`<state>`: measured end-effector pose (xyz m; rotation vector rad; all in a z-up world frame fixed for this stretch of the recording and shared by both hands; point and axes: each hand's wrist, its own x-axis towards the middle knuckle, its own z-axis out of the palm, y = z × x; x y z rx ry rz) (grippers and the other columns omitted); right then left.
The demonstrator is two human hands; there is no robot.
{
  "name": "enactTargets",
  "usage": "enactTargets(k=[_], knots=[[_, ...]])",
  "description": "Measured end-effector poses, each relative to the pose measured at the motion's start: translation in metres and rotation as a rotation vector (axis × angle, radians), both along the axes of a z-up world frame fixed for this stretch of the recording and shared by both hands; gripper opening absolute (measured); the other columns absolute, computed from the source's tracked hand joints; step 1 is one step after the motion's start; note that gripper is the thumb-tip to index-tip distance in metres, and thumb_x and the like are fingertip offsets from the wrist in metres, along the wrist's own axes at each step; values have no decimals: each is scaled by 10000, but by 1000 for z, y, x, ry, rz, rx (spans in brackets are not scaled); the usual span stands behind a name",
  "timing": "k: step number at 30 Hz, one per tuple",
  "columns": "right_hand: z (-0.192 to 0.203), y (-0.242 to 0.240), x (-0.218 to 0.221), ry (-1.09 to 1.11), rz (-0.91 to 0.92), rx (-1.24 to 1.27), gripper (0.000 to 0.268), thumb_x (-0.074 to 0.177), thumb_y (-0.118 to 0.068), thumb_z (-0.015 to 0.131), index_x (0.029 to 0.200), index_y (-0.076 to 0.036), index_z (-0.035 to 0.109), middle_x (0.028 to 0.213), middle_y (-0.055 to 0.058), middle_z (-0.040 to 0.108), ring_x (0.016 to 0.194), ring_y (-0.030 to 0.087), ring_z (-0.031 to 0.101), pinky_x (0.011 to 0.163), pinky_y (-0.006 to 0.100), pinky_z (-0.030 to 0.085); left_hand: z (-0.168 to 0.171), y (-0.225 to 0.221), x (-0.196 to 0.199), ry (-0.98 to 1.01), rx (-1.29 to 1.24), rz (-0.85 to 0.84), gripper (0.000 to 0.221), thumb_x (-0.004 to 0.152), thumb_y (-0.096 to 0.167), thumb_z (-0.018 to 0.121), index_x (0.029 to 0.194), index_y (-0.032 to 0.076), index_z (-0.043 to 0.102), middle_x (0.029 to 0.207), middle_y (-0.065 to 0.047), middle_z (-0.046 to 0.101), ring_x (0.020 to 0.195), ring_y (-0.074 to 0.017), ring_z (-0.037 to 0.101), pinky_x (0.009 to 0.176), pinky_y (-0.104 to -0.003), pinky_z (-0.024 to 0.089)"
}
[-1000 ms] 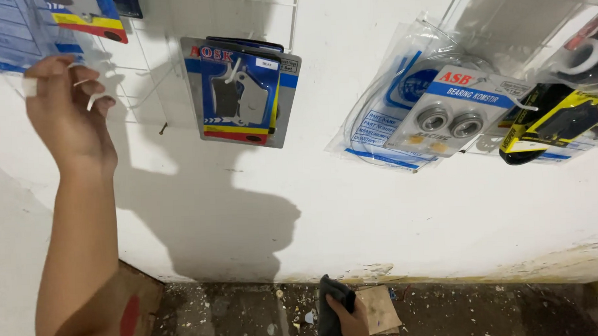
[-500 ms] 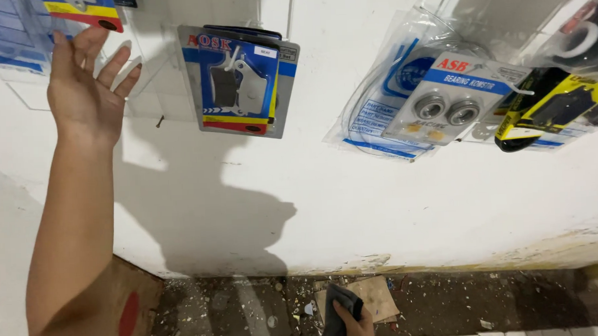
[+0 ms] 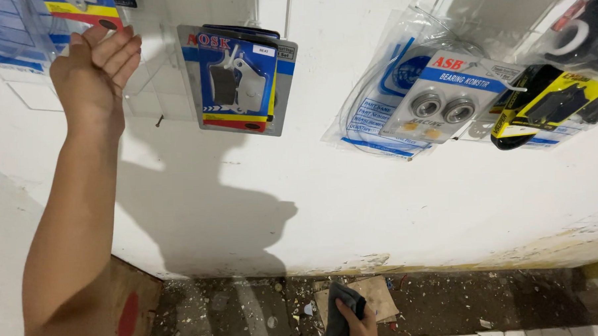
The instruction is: Cleaning dust from motorcycle parts packaging using a cloth.
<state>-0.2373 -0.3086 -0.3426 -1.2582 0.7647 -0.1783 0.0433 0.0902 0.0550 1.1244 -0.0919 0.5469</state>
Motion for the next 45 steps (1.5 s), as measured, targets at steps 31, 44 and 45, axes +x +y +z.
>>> enactTargets(k=[31, 44, 45], knots=[[-28, 0, -1, -41, -80, 123, 274, 873, 66, 740, 1091, 231, 717, 924, 318, 743, 746, 371, 671, 694, 439, 522, -16, 39, 31, -275, -336, -544, 268, 960, 315, 781, 1127, 138, 668, 890, 41, 675, 725, -51, 609, 732, -136, 428], [-4, 10, -6, -43, -5, 43, 299, 861, 7, 757, 1074, 216, 744, 886, 280, 751, 719, 327, 649, 675, 412, 497, -7, 49, -17, -346, -180, -500, 174, 1050, 348, 705, 1123, 190, 712, 1018, 64, 753, 748, 8, 647, 749, -117, 452], [4, 11, -7, -38, 19, 6, 284, 861, 3, 761, 1059, 208, 757, 832, 256, 749, 654, 297, 626, 615, 384, 482, -5, 47, -23, -336, -194, -460, 188, 1031, 348, 717, 1104, 175, 712, 1024, 43, 755, 731, -3, 639, 760, -119, 452]])
